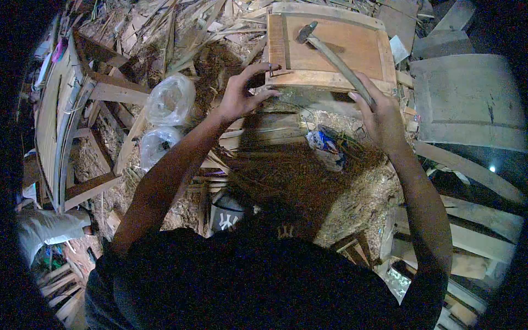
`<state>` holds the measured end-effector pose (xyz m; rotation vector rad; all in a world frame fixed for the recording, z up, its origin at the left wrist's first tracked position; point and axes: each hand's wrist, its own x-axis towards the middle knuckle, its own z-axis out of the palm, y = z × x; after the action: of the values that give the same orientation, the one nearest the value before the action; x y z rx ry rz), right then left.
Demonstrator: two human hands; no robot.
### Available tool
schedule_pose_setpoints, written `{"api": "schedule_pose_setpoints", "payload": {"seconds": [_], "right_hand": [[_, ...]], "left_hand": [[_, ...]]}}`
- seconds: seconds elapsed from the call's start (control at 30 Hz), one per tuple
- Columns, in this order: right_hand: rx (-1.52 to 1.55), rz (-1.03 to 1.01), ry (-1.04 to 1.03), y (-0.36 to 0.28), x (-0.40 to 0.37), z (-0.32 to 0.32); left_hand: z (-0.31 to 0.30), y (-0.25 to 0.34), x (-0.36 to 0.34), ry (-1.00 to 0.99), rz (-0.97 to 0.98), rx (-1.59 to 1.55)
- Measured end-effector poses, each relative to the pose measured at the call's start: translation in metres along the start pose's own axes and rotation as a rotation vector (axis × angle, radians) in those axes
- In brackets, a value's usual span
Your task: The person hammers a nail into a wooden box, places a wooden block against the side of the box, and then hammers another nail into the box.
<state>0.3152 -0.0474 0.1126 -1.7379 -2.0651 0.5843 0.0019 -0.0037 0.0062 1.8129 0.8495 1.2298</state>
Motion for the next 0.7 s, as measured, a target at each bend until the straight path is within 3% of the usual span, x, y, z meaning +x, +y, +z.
{"api": "schedule_pose_setpoints", "payload": {"seconds": [0.2,0.37,0.5,0.57,0.7], "right_hand": [[-0.023,-0.193,0.108,0.001,0.001,0.003],[0.033,-0.039,0.023,0.002,0.001,0.001],[0.049,-0.091,0.054,0.002,0.0,0.001],[-0.032,-0.003,-0.072,0.002,0.0,-0.002],[-0.006,0.069,-0.058,0.004,-0.004,0.006]], "left_hand": [[-0.006,0.005,0.0,-0.053,0.094,0.1],[0.003,0.001,-0.001,-0.009,-0.019,-0.012],[0.0,0.003,0.002,-0.05,-0.004,0.046],[-0.001,0.005,0.003,-0.06,0.004,0.031],[-0.001,0.005,0.002,-0.051,0.051,0.073]]}}
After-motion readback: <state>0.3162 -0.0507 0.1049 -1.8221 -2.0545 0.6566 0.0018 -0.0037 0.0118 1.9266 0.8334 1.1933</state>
